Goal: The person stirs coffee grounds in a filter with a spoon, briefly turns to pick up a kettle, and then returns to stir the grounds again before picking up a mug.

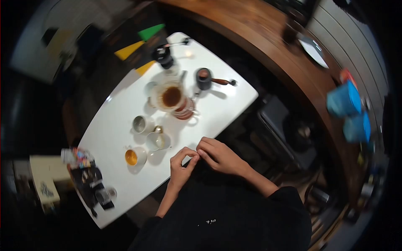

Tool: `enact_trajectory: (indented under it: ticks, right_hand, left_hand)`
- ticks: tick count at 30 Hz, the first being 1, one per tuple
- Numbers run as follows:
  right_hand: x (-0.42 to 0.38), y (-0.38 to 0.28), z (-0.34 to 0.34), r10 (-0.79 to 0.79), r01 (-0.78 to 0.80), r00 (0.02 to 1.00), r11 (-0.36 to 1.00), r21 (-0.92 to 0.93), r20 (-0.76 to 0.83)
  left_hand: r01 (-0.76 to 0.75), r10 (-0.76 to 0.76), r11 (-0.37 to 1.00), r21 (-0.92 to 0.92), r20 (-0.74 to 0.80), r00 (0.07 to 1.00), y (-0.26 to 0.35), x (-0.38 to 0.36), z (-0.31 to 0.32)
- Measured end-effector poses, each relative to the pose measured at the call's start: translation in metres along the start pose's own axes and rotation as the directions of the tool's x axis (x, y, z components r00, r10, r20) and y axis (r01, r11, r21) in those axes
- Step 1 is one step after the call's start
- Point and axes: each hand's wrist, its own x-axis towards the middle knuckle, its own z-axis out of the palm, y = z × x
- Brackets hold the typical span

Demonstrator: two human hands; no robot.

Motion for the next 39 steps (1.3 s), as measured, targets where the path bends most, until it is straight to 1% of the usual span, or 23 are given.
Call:
enact_trajectory:
  ticks: [1, 3, 4, 5, 7, 10, 12, 13, 14, 15, 16, 17, 22, 24, 25, 26, 29, 31, 33, 34, 35, 37, 39]
  right_hand:
    - [-0.015, -0.004, 0.001, 0.041, -0.042, 0.997, 0.999, -0.017, -0.060]
    - [-0.041, -0.010, 0.005, -0.001, -0.042, 0.976, 0.981, -0.187, -0.219]
    - [-0.055, -0.020, -0.001, 0.061, -0.104, 0.968, 0.980, -0.168, -0.242]
    - [-0.068, -0.024, -0.004, 0.074, -0.125, 0.957, 0.978, -0.167, -0.280]
    - [-0.094, -0.028, -0.008, 0.147, -0.198, 0.917, 0.975, -0.103, -0.371]
    - [-0.135, -0.030, -0.009, 0.218, -0.286, 0.835, 0.956, -0.060, -0.505]
    - [-0.164, -0.032, -0.011, 0.264, -0.333, 0.773, 0.943, -0.015, -0.577]
    - [-0.181, -0.034, -0.012, 0.306, -0.353, 0.743, 0.935, 0.041, -0.595]
    - [-0.199, -0.036, -0.014, 0.350, -0.372, 0.710, 0.923, 0.097, -0.610]
    - [-0.216, -0.039, -0.017, 0.365, -0.392, 0.679, 0.914, 0.105, -0.637]
    - [-0.233, -0.044, -0.020, 0.346, -0.400, 0.659, 0.913, 0.078, -0.668]
    - [-0.250, -0.048, -0.024, 0.326, -0.408, 0.642, 0.911, 0.051, -0.693]
    - [-0.322, -0.073, -0.037, 0.334, -0.456, 0.516, 0.887, 0.077, -0.789]
    - [-0.348, -0.076, -0.037, 0.342, -0.459, 0.472, 0.882, 0.105, -0.813]
    - [-0.360, -0.078, -0.037, 0.322, -0.448, 0.454, 0.888, 0.099, -0.831]
    - [-0.370, -0.079, -0.036, 0.302, -0.435, 0.435, 0.895, 0.096, -0.848]
    - [-0.395, -0.085, -0.031, 0.296, -0.458, 0.395, 0.884, 0.093, -0.869]
    - [-0.417, -0.087, -0.030, 0.328, -0.498, 0.383, 0.861, 0.106, -0.863]
    - [-0.457, -0.071, -0.031, 0.220, -0.627, 0.135, 0.774, 0.088, -0.966]
    - [-0.482, -0.064, -0.034, 0.244, -0.733, -0.107, 0.636, 0.242, -0.964]
    - [-0.509, -0.056, -0.039, 0.221, -0.775, -0.343, 0.482, 0.408, -0.913]
    - [-0.565, -0.036, -0.048, 0.006, -0.807, -0.499, 0.360, 0.467, -0.867]
    - [-0.603, -0.028, -0.058, -0.053, -0.805, -0.575, 0.214, 0.553, -0.817]
  left_hand:
    - [0.018, -0.015, 0.999, -0.052, 0.063, 0.998, -0.002, -0.001, 0.005]
    - [0.024, -0.014, 0.998, -0.050, 0.187, 0.982, 0.007, 0.001, 0.015]
    - [-0.028, 0.041, 0.998, -0.059, 0.242, 0.969, 0.012, 0.002, 0.023]
    - [-0.083, 0.100, 0.994, -0.072, 0.291, 0.951, 0.017, 0.004, 0.032]
    - [-0.100, 0.131, 0.990, -0.103, 0.371, 0.919, 0.024, 0.003, 0.050]
    - [-0.117, 0.162, 0.986, -0.121, 0.489, 0.857, 0.031, -0.002, 0.081]
    - [-0.127, 0.186, 0.982, -0.142, 0.574, 0.797, 0.037, -0.006, 0.103]
    - [-0.130, 0.199, 0.979, -0.156, 0.605, 0.771, 0.039, -0.008, 0.117]
    - [-0.130, 0.209, 0.977, -0.170, 0.629, 0.749, 0.040, -0.012, 0.130]
    - [-0.124, 0.215, 0.975, -0.184, 0.652, 0.727, 0.042, -0.018, 0.144]
    - [-0.137, 0.210, 0.977, -0.161, 0.684, 0.699, 0.045, -0.021, 0.159]
    - [-0.119, 0.216, 0.975, -0.185, 0.694, 0.687, 0.049, -0.027, 0.176]
    - [-0.022, 0.238, 0.962, -0.271, 0.798, 0.553, 0.067, -0.061, 0.247]
    - [-0.035, 0.270, 0.954, -0.296, 0.807, 0.526, 0.071, -0.074, 0.270]
    - [-0.051, 0.294, 0.948, -0.314, 0.804, 0.516, 0.074, -0.079, 0.280]
    - [-0.117, 0.336, 0.940, -0.320, 0.810, 0.482, 0.078, -0.083, 0.288]
    - [-0.088, 0.328, 0.942, -0.325, 0.826, 0.459, 0.085, -0.102, 0.300]
    - [-0.077, 0.328, 0.941, -0.328, 0.838, 0.435, 0.085, -0.112, 0.303]
    - [-0.058, 0.295, 0.952, -0.300, 0.854, 0.428, 0.083, -0.119, 0.307]
    - [-0.025, 0.283, 0.953, -0.301, 0.859, 0.426, 0.081, -0.122, 0.308]
    - [-0.022, 0.285, 0.952, -0.304, 0.863, 0.417, 0.079, -0.123, 0.310]
    - [-0.067, 0.281, 0.958, -0.279, 0.865, 0.417, 0.076, -0.125, 0.310]
    - [-0.052, 0.272, 0.960, -0.276, 0.865, 0.423, 0.078, -0.127, 0.311]
